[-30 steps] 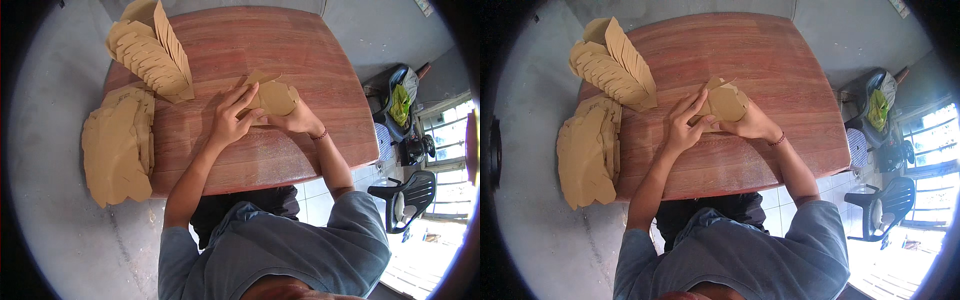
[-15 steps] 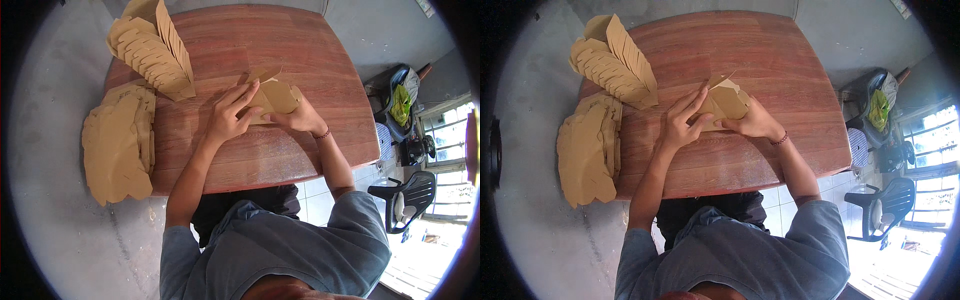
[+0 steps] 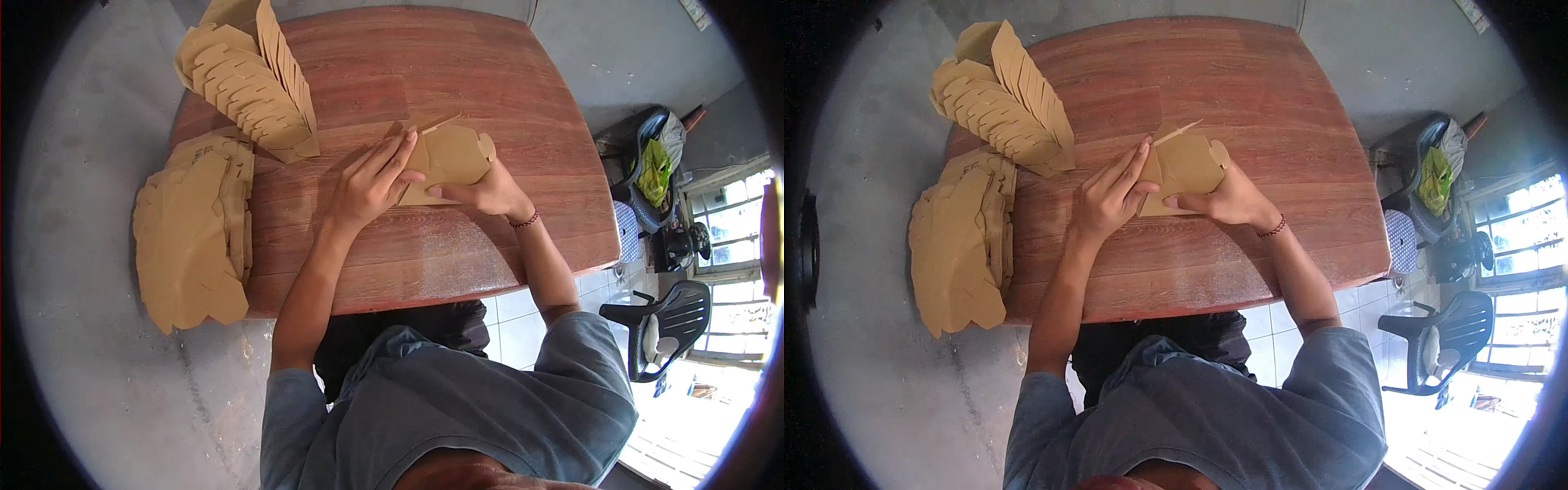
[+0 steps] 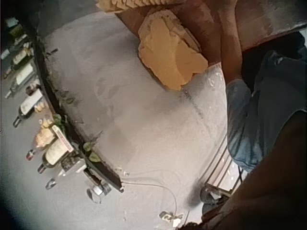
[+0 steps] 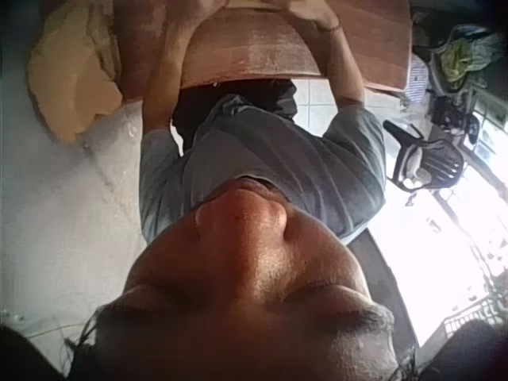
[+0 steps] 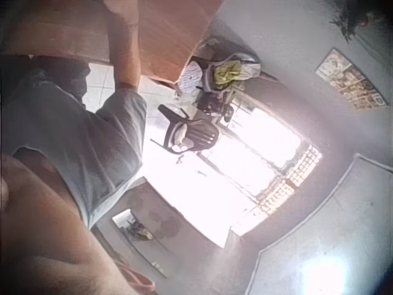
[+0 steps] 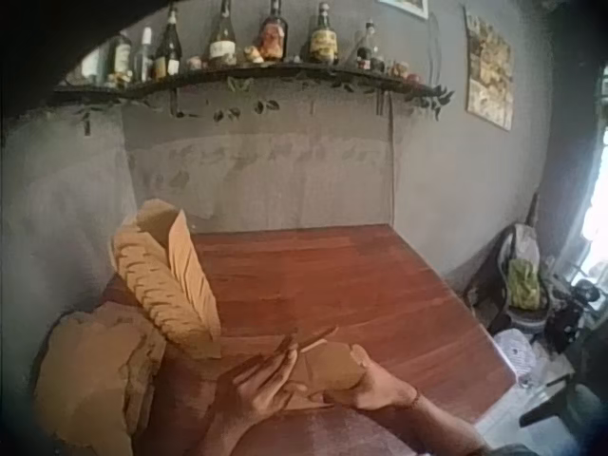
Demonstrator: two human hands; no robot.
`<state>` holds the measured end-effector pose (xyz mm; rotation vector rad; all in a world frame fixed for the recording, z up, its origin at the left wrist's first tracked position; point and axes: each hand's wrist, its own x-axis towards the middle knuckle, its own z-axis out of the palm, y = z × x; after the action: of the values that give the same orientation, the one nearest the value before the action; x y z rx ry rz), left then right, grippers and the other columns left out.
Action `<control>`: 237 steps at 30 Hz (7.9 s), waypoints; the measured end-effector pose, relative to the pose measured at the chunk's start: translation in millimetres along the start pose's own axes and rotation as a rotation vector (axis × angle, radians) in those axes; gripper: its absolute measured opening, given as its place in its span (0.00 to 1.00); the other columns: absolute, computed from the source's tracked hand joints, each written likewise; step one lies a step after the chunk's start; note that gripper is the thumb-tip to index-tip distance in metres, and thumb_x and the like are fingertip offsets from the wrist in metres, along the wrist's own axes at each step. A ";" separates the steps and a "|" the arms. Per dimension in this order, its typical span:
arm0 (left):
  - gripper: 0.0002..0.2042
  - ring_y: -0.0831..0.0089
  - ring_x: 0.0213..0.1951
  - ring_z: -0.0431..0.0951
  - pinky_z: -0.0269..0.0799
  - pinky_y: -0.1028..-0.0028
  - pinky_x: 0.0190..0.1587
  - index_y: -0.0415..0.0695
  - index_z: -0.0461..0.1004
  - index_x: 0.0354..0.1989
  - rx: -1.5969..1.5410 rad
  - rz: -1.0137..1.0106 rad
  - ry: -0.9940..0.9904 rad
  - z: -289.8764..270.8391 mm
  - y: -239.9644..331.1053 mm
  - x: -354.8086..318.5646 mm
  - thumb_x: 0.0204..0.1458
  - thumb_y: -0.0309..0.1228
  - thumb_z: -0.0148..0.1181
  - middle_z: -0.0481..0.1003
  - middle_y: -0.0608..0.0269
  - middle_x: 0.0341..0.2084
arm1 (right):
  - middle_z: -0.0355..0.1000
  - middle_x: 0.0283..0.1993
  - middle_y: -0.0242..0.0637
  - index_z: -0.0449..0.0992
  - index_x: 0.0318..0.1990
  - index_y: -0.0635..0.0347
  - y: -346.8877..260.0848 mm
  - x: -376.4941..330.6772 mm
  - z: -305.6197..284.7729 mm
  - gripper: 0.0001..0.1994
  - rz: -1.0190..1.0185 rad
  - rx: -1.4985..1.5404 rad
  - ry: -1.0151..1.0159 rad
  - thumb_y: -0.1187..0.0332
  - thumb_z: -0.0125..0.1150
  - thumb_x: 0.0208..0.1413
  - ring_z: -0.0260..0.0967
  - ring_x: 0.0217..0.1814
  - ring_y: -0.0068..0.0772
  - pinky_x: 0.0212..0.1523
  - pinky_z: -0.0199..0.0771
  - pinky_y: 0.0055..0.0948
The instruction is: Assemble flat-packed paper food containers into boxes and stack them.
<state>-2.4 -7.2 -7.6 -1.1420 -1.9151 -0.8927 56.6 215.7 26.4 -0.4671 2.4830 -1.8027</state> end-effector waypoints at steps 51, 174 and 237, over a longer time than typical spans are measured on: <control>0.44 0.48 0.74 0.54 0.58 0.47 0.72 0.56 0.61 0.74 0.190 0.002 -0.178 9.9 0.3 -8.7 0.52 0.64 0.63 0.50 0.49 0.76 | 0.48 0.79 0.55 0.43 0.76 0.74 45.4 5.6 7.0 0.73 -0.453 1.521 -0.491 0.09 0.30 0.40 0.46 0.81 0.49 0.77 0.49 0.48; 0.29 0.67 0.57 0.76 0.75 0.66 0.58 0.42 0.63 0.66 -1.790 -1.203 -0.175 15.6 15.9 -12.5 0.68 0.54 0.47 0.74 0.54 0.56 | 0.81 0.42 0.39 0.84 0.50 0.64 -11.4 1.4 -13.1 0.14 -0.275 -0.087 0.158 0.75 0.71 0.55 0.74 0.41 0.28 0.44 0.76 0.29; 0.21 0.69 0.45 0.83 0.76 0.69 0.52 0.34 0.77 0.52 -0.807 -0.742 -0.333 -5.5 5.8 0.2 0.53 0.30 0.73 0.83 0.53 0.43 | 0.79 0.38 0.37 0.85 0.43 0.62 -0.5 9.9 0.2 0.12 -0.569 -0.497 0.608 0.81 0.70 0.49 0.76 0.36 0.29 0.35 0.78 0.27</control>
<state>4.2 -9.6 -3.6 -1.0250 -2.3752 -2.1288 47.2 212.8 28.2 -0.8171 3.5507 -1.6276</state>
